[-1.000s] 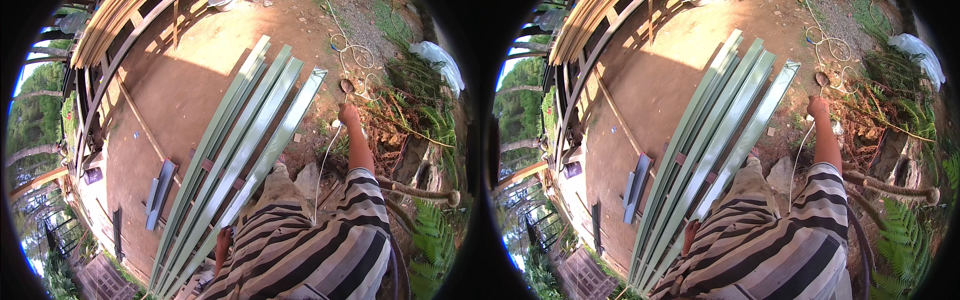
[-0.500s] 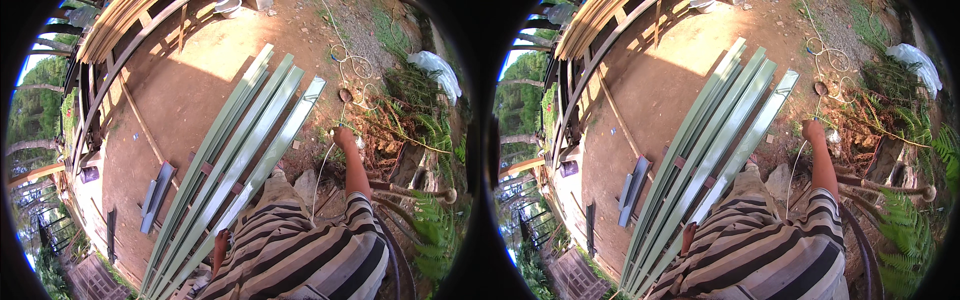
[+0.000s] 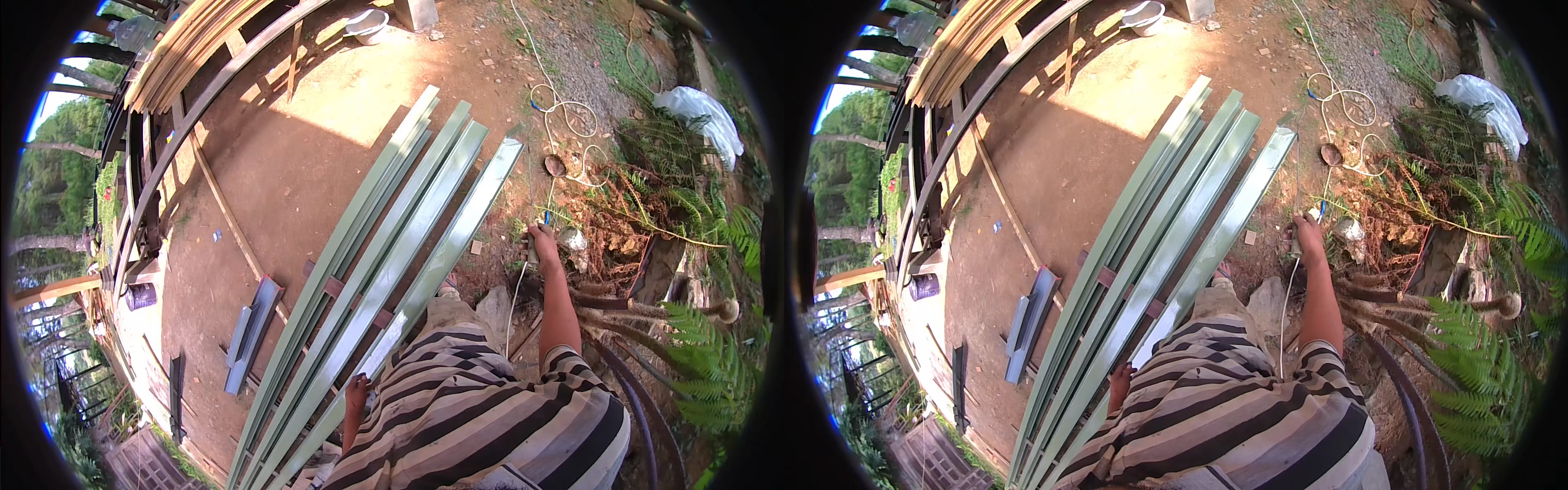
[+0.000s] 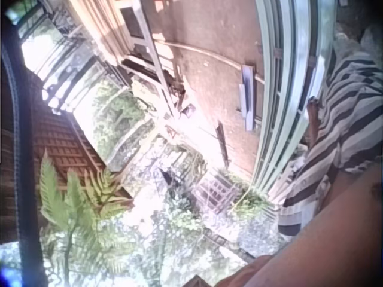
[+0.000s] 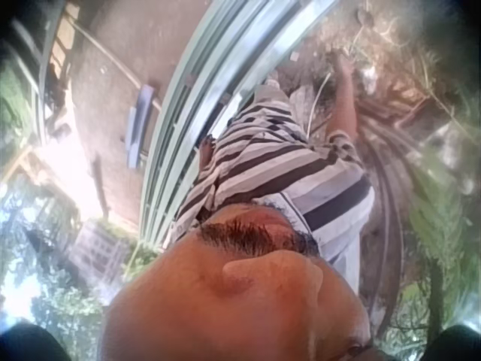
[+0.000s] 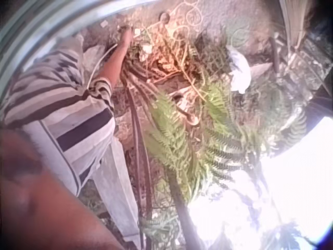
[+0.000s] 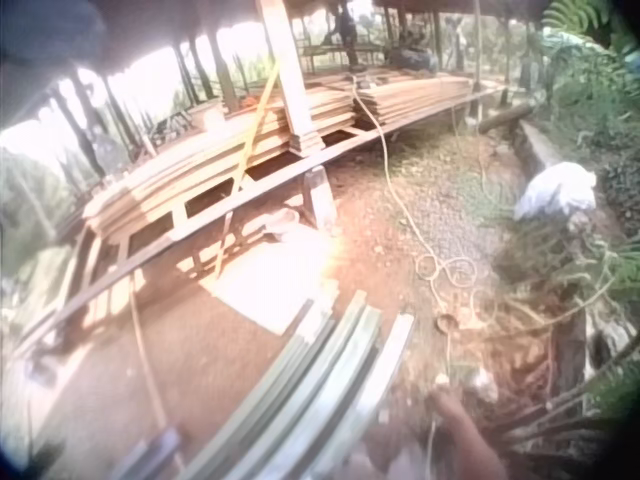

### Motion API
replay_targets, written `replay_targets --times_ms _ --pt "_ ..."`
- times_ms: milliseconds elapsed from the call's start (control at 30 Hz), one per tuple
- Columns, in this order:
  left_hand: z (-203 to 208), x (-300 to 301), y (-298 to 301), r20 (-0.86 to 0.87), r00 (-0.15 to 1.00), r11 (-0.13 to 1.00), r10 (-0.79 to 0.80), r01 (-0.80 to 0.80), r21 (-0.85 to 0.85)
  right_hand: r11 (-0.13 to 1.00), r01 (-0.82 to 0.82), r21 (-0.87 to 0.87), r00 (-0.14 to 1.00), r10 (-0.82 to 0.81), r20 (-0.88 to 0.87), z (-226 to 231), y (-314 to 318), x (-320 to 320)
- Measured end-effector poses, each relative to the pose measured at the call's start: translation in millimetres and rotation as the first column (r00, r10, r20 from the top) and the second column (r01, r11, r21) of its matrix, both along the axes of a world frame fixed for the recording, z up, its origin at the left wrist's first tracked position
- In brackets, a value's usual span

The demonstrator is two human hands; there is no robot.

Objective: The person paints a series of metal beams using a roller and a brush. They dip the tools into a bucket of green paint and apply it to the surface of the beams, moving along the length of each beam to ensure coverage.

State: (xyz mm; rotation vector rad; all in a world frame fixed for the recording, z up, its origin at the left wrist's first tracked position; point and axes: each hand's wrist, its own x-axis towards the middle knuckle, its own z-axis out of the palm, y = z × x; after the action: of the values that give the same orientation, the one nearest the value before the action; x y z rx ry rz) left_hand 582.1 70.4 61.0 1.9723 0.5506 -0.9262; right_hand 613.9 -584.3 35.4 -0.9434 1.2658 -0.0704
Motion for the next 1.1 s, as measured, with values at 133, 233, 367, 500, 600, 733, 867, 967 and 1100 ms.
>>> replay_targets --times_ms 133,233,367,500,600,733,867,967,1100 --pt "18 17 -13 -0.050 0.998 0.998 0.034 -0.032 0.045 0.726 -0.321 -0.608 0.922 0.091 -0.377 -55 -19 28" --pt "33 21 -16 -0.040 0.998 0.996 0.038 -0.034 0.080 0.722 -0.345 -0.600 0.910 0.102 -0.401 -64 -44 57" --pt "40 4 -4 -0.051 0.999 0.992 0.008 -0.002 0.125 0.761 -0.434 -0.482 0.873 0.224 -0.433 -30 -77 92" --pt "45 5 -12 -0.039 0.997 0.994 -0.063 0.066 0.086 0.504 -0.627 -0.594 0.762 0.237 -0.603 -97 -137 69" --pt "55 2 -28 -0.076 0.997 0.993 0.009 0.000 0.121 0.437 -0.688 -0.579 0.715 0.273 -0.643 -102 -136 70" --pt "29 -4 -13 -0.049 0.998 0.998 -0.049 0.051 0.048 0.513 -0.709 -0.483 0.685 0.341 -0.644 -63 -123 73" --pt "27 7 -23 -0.074 0.997 0.999 0.026 -0.022 0.048 0.649 -0.668 -0.364 0.692 0.361 -0.625 -20 -107 89" --pt "17 11 -15 -0.062 0.995 0.997 0.080 -0.078 0.019 0.558 -0.701 -0.444 0.688 0.364 -0.628 -52 -122 78" --pt "25 21 -22 -0.081 0.993 0.995 0.082 -0.078 0.056 0.557 -0.696 -0.453 0.702 0.395 -0.593 -85 -140 65"
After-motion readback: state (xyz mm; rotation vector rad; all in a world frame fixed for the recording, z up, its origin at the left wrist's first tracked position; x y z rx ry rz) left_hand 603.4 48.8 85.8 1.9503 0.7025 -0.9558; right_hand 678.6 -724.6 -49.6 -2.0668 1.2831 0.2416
